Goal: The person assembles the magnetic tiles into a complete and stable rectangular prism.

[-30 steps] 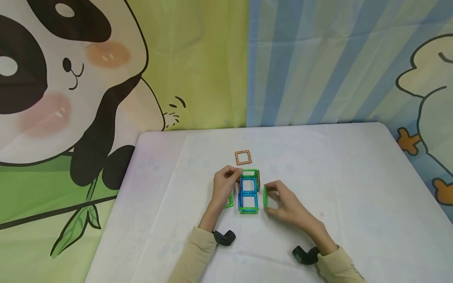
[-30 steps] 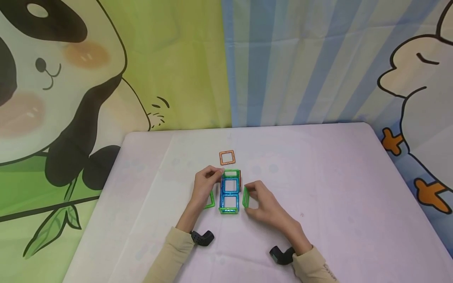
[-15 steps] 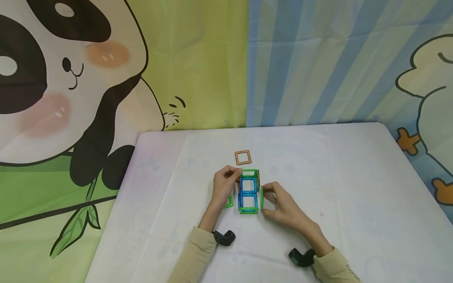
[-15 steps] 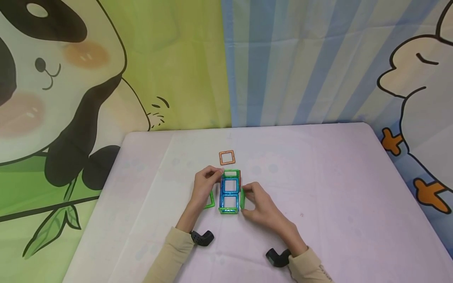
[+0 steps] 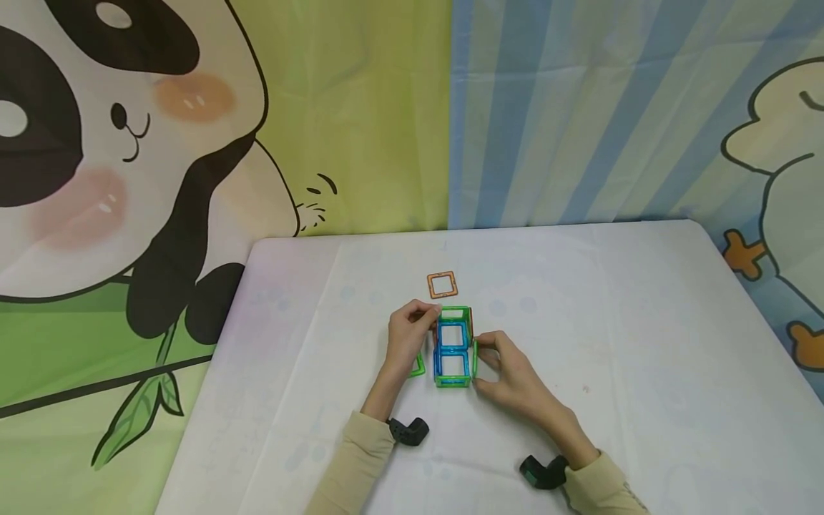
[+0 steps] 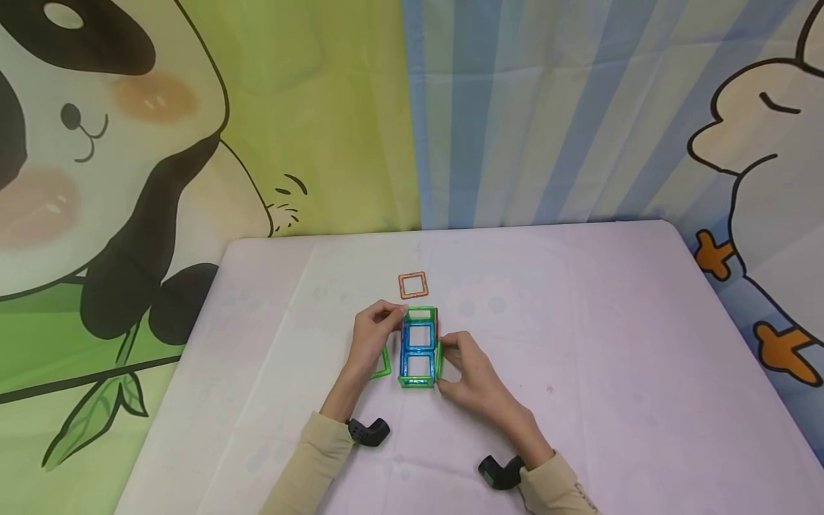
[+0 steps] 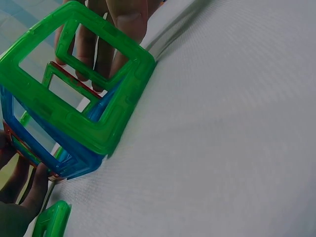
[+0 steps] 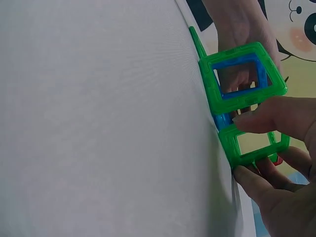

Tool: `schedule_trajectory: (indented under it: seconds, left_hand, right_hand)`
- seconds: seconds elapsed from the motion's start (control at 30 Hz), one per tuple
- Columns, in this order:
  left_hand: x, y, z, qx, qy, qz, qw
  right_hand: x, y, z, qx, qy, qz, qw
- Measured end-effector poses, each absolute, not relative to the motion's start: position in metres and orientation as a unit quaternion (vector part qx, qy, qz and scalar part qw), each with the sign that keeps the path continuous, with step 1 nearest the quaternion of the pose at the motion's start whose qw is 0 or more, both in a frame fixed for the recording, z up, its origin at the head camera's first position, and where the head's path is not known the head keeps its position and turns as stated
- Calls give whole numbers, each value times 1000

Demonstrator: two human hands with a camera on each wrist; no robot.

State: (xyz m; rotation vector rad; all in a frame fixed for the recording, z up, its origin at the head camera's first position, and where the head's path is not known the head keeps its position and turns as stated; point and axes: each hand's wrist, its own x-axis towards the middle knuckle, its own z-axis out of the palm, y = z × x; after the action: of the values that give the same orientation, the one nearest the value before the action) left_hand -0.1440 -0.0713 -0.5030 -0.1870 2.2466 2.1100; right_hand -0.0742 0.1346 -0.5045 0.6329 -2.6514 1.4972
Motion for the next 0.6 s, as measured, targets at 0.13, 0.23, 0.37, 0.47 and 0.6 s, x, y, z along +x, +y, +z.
schedule_trajectory:
  seconds: [0.13,0.23,0.37,0.47,0.6]
  left_hand:
    - [-144,-72,-503,-58,727,684,24]
    - [-144,-71,-503,-58,728,683,24]
    - [-144,-71,-504,-62,728,683,24]
    - [-144,-71,-504,-63,728,682,24]
    - [-143,-70,-504,-63,727,683,22]
  right_hand:
    - [-73,133,-504,203,-843,498,9]
    - [-72,132,-504,202,-837,509,7]
    - [-71,131,-506,206,-838,505,15]
    - [-70,131,-507,203,-847,491,22]
    - [-68,130,-506,191,-853,485,8]
